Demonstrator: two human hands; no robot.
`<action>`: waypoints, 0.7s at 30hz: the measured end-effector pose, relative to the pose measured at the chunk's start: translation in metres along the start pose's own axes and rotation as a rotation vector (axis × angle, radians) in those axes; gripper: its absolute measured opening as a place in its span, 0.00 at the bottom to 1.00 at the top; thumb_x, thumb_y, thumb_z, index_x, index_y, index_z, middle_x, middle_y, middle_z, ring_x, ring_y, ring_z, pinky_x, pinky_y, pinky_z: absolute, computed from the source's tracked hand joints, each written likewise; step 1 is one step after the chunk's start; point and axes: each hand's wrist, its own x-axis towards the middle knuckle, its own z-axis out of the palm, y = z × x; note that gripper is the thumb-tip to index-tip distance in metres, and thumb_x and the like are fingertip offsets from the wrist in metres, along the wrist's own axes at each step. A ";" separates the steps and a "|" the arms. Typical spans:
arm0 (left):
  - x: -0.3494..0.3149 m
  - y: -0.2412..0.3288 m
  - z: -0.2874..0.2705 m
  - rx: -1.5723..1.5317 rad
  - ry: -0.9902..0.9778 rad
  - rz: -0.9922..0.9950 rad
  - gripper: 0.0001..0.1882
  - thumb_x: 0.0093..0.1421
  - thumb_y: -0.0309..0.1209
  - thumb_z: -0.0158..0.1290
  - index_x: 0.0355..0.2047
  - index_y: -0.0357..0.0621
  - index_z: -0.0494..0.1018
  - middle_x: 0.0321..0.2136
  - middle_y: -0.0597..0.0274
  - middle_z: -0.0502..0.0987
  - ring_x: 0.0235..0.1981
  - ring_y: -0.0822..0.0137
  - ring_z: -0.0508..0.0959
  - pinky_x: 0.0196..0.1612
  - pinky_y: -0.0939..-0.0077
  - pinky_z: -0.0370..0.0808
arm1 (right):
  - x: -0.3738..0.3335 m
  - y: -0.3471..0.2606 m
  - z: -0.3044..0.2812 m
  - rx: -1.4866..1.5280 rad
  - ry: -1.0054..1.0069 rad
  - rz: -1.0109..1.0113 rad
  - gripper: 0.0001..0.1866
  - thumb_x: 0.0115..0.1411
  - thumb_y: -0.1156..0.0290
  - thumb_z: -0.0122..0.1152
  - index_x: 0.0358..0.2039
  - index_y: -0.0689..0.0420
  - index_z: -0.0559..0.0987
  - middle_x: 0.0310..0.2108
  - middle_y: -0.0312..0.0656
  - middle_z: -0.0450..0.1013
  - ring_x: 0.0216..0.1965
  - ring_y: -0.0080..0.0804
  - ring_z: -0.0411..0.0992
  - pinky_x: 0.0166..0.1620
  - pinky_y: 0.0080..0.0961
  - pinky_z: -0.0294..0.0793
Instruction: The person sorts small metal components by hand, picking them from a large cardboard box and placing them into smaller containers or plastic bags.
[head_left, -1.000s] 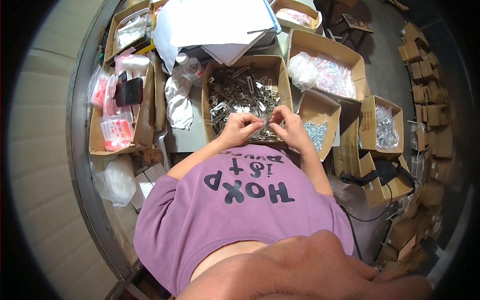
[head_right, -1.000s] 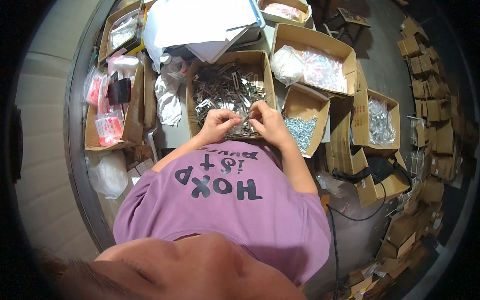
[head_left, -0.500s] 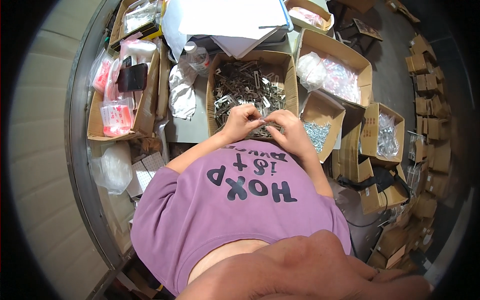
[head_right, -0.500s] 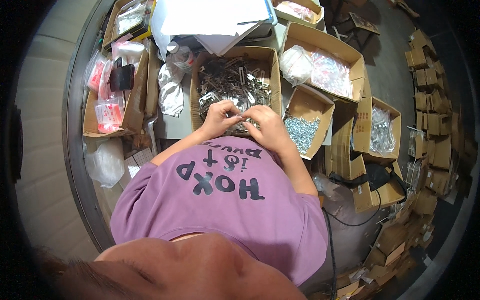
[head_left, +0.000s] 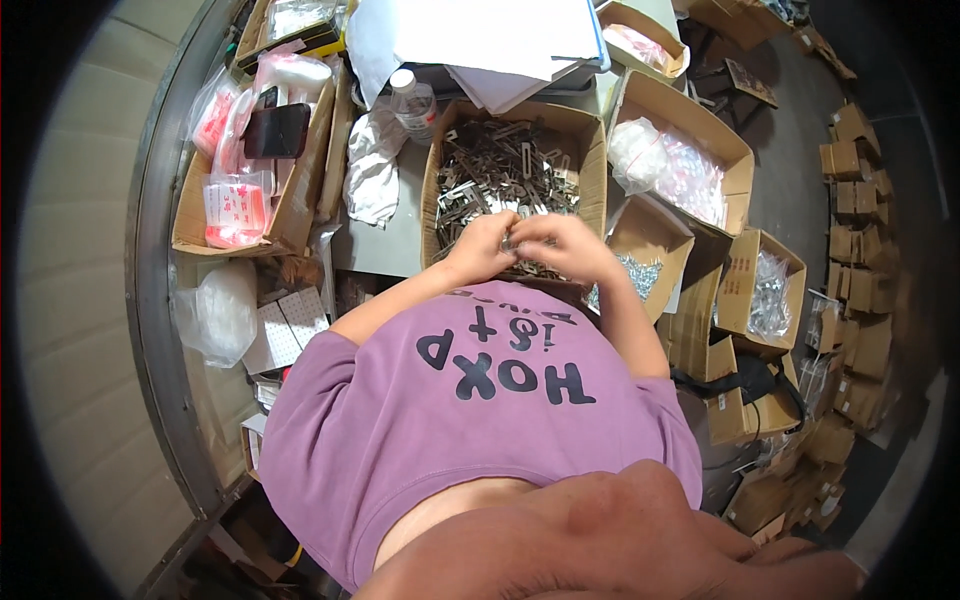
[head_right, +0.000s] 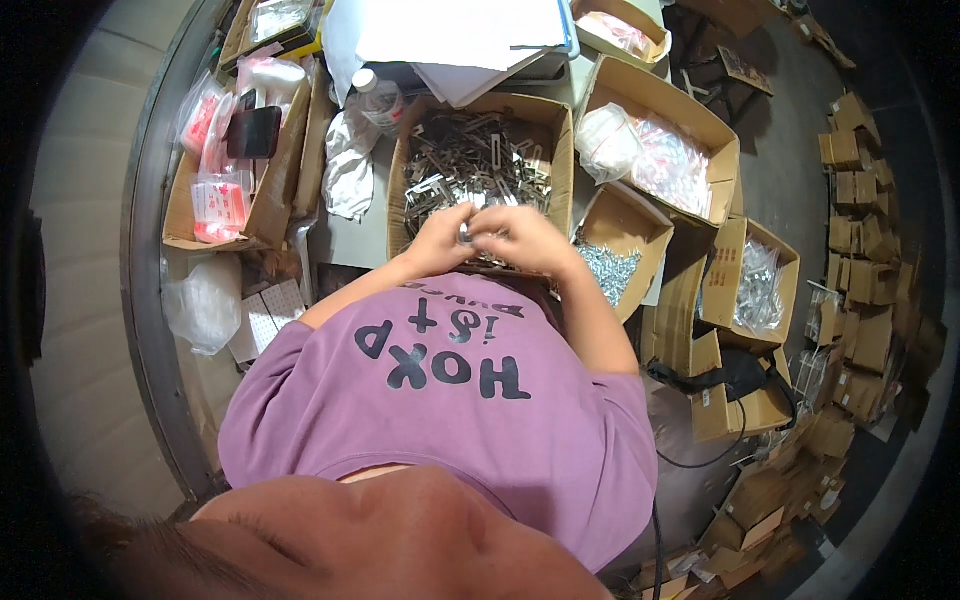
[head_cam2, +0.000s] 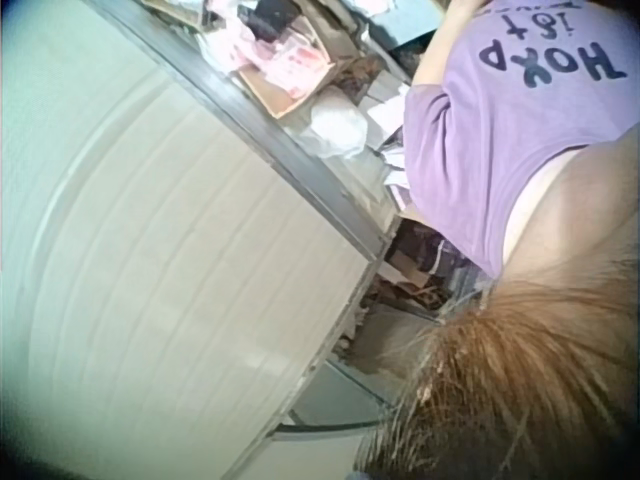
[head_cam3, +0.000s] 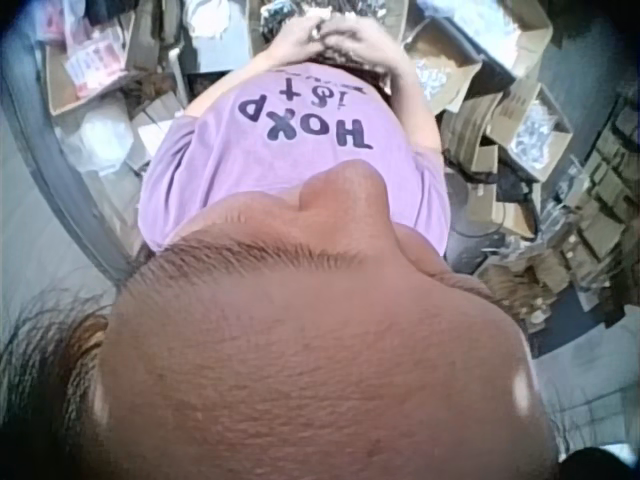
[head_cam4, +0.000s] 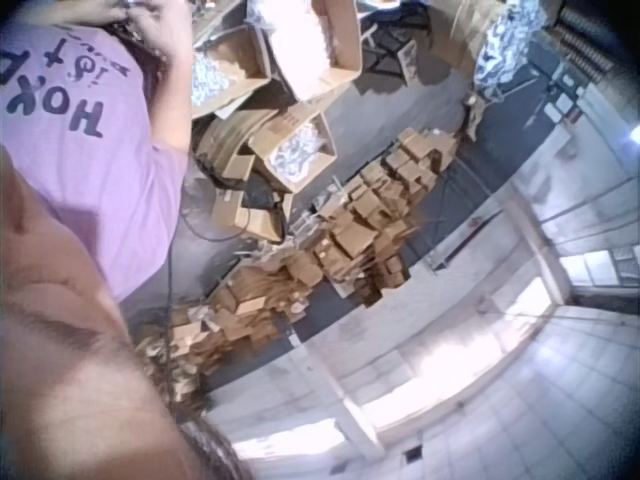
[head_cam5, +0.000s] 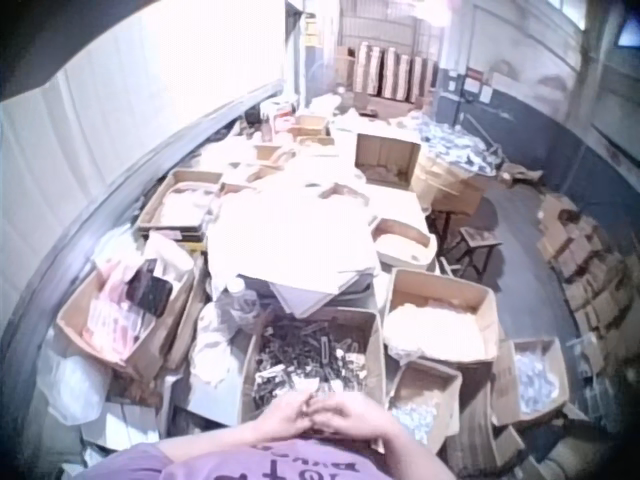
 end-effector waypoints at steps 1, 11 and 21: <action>-0.002 0.001 0.000 -0.123 0.004 -0.061 0.19 0.41 0.29 0.62 0.34 0.38 0.68 0.28 0.51 0.75 0.33 0.55 0.76 0.38 0.66 0.71 | 0.010 0.006 -0.008 -0.009 0.087 0.069 0.12 0.52 0.67 0.58 0.34 0.61 0.79 0.35 0.47 0.75 0.37 0.41 0.73 0.42 0.30 0.71; -0.009 0.001 0.001 -0.304 -0.048 -0.074 0.20 0.43 0.29 0.62 0.36 0.40 0.69 0.25 0.54 0.75 0.28 0.60 0.77 0.33 0.71 0.72 | 0.141 0.084 -0.038 -1.074 0.292 0.277 0.11 0.55 0.68 0.47 0.28 0.54 0.80 0.26 0.49 0.76 0.29 0.46 0.76 0.32 0.37 0.76; -0.007 -0.009 -0.005 -0.411 0.084 -0.168 0.20 0.44 0.30 0.62 0.37 0.38 0.69 0.26 0.59 0.75 0.28 0.67 0.75 0.34 0.75 0.72 | 0.131 0.115 -0.035 -0.791 0.626 0.087 0.09 0.53 0.69 0.53 0.26 0.61 0.78 0.31 0.53 0.74 0.35 0.48 0.73 0.40 0.32 0.72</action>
